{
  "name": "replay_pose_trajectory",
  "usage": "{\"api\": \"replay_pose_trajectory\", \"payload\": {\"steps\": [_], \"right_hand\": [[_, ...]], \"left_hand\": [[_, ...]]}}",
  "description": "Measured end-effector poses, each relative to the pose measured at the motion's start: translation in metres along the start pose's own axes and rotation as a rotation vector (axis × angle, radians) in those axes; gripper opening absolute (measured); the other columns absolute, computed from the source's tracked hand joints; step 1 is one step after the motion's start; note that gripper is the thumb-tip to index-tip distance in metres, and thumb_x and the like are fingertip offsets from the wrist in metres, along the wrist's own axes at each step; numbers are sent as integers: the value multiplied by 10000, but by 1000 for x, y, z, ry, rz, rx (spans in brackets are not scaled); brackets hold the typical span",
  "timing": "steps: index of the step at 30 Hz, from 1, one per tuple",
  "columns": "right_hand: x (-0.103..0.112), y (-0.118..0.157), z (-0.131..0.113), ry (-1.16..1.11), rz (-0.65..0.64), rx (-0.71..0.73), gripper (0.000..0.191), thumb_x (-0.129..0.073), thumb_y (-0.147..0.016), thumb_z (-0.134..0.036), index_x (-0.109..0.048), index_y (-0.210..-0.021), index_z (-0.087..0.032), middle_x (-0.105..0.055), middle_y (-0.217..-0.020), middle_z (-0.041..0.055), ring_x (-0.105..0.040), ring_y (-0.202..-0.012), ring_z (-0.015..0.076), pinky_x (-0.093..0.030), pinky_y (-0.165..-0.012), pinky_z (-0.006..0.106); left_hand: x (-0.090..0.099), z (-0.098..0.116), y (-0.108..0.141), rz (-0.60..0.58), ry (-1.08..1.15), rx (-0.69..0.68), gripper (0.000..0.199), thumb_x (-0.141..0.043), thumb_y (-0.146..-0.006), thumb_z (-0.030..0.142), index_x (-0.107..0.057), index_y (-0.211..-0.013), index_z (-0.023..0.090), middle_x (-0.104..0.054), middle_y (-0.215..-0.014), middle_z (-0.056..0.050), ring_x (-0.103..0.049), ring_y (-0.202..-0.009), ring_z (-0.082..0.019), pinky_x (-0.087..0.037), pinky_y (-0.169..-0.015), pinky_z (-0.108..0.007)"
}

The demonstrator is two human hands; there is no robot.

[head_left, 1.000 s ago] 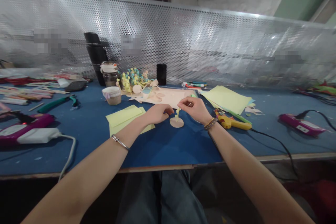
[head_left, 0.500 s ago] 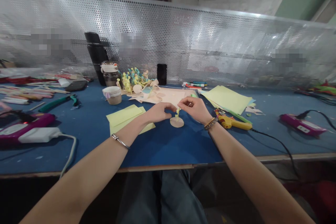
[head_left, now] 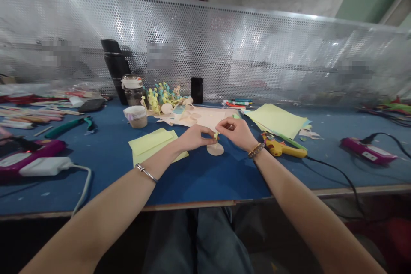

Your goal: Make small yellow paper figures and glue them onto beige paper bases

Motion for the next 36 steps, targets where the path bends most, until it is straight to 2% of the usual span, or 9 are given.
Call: {"api": "replay_pose_trajectory", "payload": {"steps": [4, 11, 16, 26, 32, 36], "right_hand": [[0, 0, 0, 4, -2, -4, 140, -602, -743, -280, -656, -725, -152, -665, -734, 43, -569, -627, 123, -439, -568, 239], [-2, 0, -1, -17, -17, -9, 134, -593, -750, -268, -651, -720, -152, -661, -713, 36, -580, -598, 117, -450, -552, 232], [-3, 0, 0, -34, -27, -23, 143, -592, -750, -284, -646, -723, -155, -662, -719, 39, -599, -603, 127, -460, -550, 237], [-1, 0, -1, -6, -10, 8, 156, -592, -752, -296, -654, -720, -156, -664, -726, 41, -582, -610, 124, -453, -564, 242], [-1, 0, -2, 15, -10, 11, 150, -592, -750, -289, -653, -712, -157, -660, -715, 36, -571, -612, 120, -441, -561, 237], [-1, 0, -3, 23, -8, 18, 158, -587, -755, -299, -653, -716, -161, -658, -733, 38, -568, -634, 123, -437, -569, 240]], "left_hand": [[1, 3, 0, 15, -7, -2, 202, -649, -673, 315, -687, -787, 153, -686, -800, -26, -601, -757, -155, -427, -729, -257], [-9, 0, 1, -85, 65, 5, 255, -671, -625, 242, -643, -858, 143, -670, -876, -47, -596, -803, -165, -425, -729, -260], [-13, -4, 0, -100, 81, -19, 197, -650, -639, 241, -623, -807, 143, -662, -802, -28, -589, -749, -156, -423, -680, -248], [-11, -2, 2, -132, 155, 42, 276, -685, -618, 242, -634, -865, 130, -669, -873, -71, -608, -823, -177, -436, -739, -274], [-9, -1, 1, -103, 128, 55, 254, -666, -634, 217, -635, -865, 117, -673, -804, -65, -611, -750, -154, -436, -714, -268], [-2, -1, 0, -37, 112, 38, 259, -675, -622, 212, -633, -863, 130, -671, -800, -52, -605, -743, -148, -437, -709, -266]]}}
Point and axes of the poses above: each hand's wrist, its own y-axis away from the middle knuckle, its own x-axis out of the back of the hand, z = x × y, the point moved 10 cm from there along -y, towards the middle knuckle
